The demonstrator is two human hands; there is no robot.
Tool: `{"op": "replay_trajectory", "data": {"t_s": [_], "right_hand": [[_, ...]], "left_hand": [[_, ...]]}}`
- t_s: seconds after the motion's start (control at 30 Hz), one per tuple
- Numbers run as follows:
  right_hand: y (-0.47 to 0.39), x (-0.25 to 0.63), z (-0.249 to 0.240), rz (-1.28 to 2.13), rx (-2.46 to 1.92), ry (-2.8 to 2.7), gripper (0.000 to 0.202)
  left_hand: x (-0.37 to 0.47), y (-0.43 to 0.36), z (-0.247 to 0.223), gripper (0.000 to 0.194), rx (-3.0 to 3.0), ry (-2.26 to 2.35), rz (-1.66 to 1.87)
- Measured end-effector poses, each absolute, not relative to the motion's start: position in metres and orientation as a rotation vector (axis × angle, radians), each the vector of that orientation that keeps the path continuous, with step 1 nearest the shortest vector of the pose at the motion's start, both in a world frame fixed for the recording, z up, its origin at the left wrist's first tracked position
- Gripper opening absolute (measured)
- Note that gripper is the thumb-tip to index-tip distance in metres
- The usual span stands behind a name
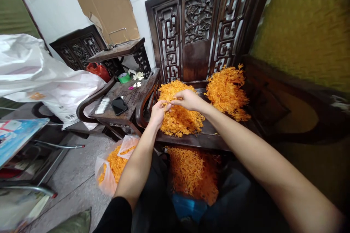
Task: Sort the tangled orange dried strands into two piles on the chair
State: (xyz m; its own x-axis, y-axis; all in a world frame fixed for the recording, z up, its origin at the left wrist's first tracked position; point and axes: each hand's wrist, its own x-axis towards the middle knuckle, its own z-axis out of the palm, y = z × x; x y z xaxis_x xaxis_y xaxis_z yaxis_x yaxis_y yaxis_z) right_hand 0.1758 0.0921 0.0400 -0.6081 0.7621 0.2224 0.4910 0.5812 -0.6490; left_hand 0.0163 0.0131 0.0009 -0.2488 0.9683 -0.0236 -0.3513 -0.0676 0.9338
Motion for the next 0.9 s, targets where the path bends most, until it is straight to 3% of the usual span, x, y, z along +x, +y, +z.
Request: {"op": "replay_trajectory", "data": {"t_s": [0.27, 0.43, 0.5, 0.77, 0.9], "right_hand": [[0.109, 0.174, 0.023, 0.651, -1.272, -1.959, 0.028], [0.121, 0.194, 0.010, 0.557, -1.295, -1.906, 0.007], [0.132, 0.212, 0.006, 0.579, -1.372, -1.755, 0.009], [0.155, 0.221, 0.004, 1.176, -1.200, -1.621, 0.012], [0.155, 0.197, 0.000, 1.295, -1.093, -1.648, 0.015]], "left_hand": [[0.023, 0.013, 0.002, 0.028, 0.690, 1.167, 1.525], [0.009, 0.016, -0.001, 0.024, 0.586, 1.181, 1.517], [0.000, 0.012, -0.002, 0.023, 0.561, 1.179, 1.516], [-0.010, 0.004, 0.003, 0.019, 0.499, 1.031, 1.572], [-0.005, 0.007, 0.008, 0.018, 0.410, 0.870, 1.623]]}}
